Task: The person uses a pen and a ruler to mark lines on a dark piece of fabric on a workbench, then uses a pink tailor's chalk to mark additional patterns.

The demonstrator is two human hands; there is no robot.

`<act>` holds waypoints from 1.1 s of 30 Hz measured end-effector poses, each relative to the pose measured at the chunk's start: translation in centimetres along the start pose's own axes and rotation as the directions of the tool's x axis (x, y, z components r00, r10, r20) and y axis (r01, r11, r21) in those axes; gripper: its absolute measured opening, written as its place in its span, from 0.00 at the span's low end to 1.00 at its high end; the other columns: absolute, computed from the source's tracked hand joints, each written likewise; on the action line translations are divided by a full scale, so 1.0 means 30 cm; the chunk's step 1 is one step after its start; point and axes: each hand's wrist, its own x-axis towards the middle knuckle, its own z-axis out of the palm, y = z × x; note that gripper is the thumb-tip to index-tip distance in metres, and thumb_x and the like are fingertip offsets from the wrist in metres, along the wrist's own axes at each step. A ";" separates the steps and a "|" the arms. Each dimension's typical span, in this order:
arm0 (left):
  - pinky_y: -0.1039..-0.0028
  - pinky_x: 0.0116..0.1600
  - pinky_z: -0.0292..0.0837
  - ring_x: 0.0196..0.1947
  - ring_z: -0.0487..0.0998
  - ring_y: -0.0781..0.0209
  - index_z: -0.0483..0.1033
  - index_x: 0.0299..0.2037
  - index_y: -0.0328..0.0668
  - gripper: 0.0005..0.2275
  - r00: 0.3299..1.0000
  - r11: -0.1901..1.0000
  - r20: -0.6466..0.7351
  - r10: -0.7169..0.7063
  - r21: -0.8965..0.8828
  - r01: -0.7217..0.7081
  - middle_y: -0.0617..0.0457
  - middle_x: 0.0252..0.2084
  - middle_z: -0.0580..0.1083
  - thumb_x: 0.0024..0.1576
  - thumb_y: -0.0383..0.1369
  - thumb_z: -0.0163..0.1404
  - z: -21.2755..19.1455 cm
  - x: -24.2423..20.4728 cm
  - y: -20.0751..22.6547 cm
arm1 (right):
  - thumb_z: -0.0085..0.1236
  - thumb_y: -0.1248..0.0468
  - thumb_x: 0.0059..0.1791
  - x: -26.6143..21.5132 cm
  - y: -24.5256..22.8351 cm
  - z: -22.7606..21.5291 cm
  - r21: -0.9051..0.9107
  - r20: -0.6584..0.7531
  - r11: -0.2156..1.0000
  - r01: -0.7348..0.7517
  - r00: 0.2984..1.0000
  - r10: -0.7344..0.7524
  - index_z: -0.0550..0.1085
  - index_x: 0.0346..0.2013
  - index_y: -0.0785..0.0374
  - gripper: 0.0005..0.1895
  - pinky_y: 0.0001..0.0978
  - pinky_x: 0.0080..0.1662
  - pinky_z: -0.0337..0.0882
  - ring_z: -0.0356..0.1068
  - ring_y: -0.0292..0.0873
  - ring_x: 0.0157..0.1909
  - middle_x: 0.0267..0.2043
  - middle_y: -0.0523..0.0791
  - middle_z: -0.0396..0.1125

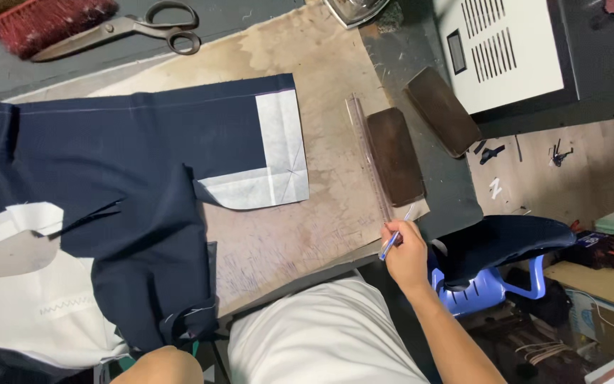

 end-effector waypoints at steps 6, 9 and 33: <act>0.33 0.73 0.66 0.67 0.74 0.43 0.67 0.68 0.48 0.25 0.967 0.983 0.251 0.041 0.165 -0.084 0.47 0.65 0.69 0.64 0.42 0.61 0.377 0.399 -0.050 | 0.65 0.73 0.52 0.001 -0.184 -0.222 0.361 0.109 0.889 0.281 0.934 -0.340 0.75 0.32 0.65 0.07 0.30 0.53 0.75 0.77 0.44 0.47 0.44 0.52 0.75; 0.27 0.73 0.54 0.71 0.72 0.40 0.70 0.69 0.51 0.26 0.916 0.922 0.399 0.031 0.343 -0.181 0.40 0.69 0.69 0.63 0.44 0.64 0.544 0.390 -0.165 | 0.69 0.72 0.49 0.110 -0.242 -0.325 0.427 0.233 0.866 0.260 0.894 -0.383 0.77 0.25 0.63 0.10 0.32 0.48 0.76 0.78 0.47 0.39 0.40 0.50 0.79; 0.39 0.73 0.59 0.75 0.63 0.30 0.66 0.73 0.57 0.34 0.981 0.998 0.186 -0.049 -0.020 0.053 0.30 0.76 0.60 0.65 0.66 0.34 0.590 0.282 -0.506 | 0.58 0.69 0.51 0.166 -0.677 0.223 0.534 0.261 0.659 0.530 0.638 -0.725 0.72 0.36 0.67 0.04 0.52 0.45 0.77 0.76 0.61 0.40 0.32 0.56 0.73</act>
